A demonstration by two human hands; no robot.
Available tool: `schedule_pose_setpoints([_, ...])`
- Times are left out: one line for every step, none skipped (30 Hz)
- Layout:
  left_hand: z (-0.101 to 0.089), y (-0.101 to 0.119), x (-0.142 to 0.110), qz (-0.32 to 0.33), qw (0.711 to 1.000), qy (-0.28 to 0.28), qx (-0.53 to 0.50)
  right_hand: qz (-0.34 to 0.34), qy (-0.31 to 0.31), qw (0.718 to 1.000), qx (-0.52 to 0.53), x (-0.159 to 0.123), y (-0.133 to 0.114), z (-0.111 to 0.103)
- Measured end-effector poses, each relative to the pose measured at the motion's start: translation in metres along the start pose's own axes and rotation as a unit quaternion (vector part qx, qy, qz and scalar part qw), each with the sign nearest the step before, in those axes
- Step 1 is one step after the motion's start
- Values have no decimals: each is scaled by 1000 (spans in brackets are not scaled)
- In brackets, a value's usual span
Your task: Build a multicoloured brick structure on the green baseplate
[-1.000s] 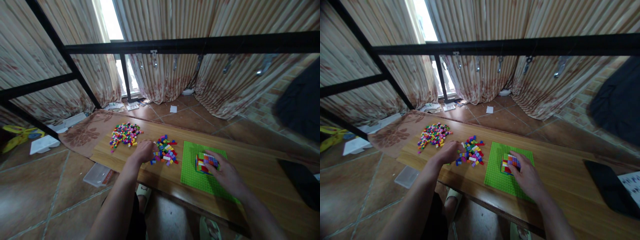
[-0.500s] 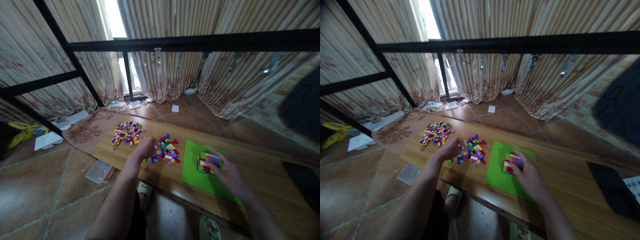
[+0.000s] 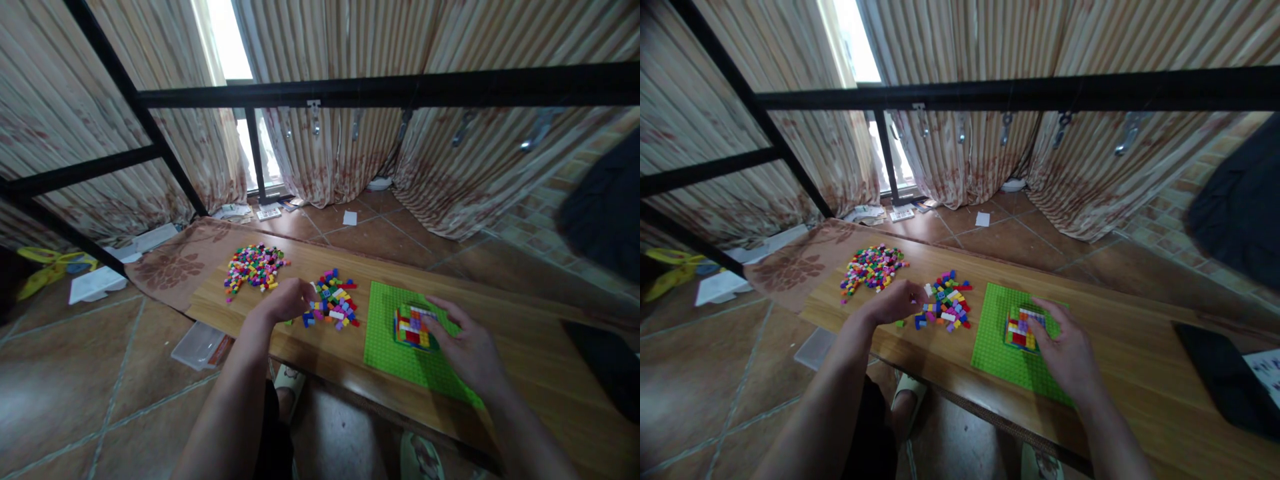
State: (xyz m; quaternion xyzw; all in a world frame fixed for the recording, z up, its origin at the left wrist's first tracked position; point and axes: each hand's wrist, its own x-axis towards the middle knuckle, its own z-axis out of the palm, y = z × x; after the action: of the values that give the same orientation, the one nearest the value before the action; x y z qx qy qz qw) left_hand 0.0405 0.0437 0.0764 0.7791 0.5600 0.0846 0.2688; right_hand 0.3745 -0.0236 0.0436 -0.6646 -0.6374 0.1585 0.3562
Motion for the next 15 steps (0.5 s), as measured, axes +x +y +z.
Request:
schedule_pose_setpoints([0,0,0,-4,1000,16,4,-2,1,1000,3,0,0,0])
schedule_pose_setpoints([0,0,0,-7,1000,28,10,-3,0,1000,6,0,0,0])
schedule_pose_setpoints([1,1,1,-9,999,38,17,-4,0,1000,9,0,0,0])
schedule_pose_setpoints([2,2,2,-8,999,44,26,-6,-1,1000,12,0,0,0])
schedule_pose_setpoints([3,3,3,-7,998,51,34,-6,-2,1000,13,-1,0,1])
schedule_pose_setpoints([5,5,5,-2,998,56,41,-6,-3,1000,13,-1,1,1])
schedule_pose_setpoints([8,8,6,5,997,60,46,-4,-5,1000,11,-1,1,2])
schedule_pose_setpoints([11,11,8,16,997,62,51,-1,-8,1000,10,0,1,2])
schedule_pose_setpoints([15,14,10,29,996,63,54,2,-10,1000,8,0,1,2])
schedule_pose_setpoints([19,18,12,43,996,62,56,6,-13,1000,9,0,0,3])
schedule_pose_setpoints([23,23,15,57,995,63,57,8,-15,1000,12,0,0,3])
schedule_pose_setpoints([28,27,17,69,994,65,58,9,-16,1000,16,1,-1,3])
schedule_pose_setpoints([32,32,19,81,993,69,58,9,-16,1000,20,1,-1,3])
schedule_pose_setpoints([37,36,21,91,992,73,58,8,-15,1000,23,1,-2,4])
schedule_pose_setpoints([40,40,23,94,991,76,55,5,-15,1000,24,1,-3,4])
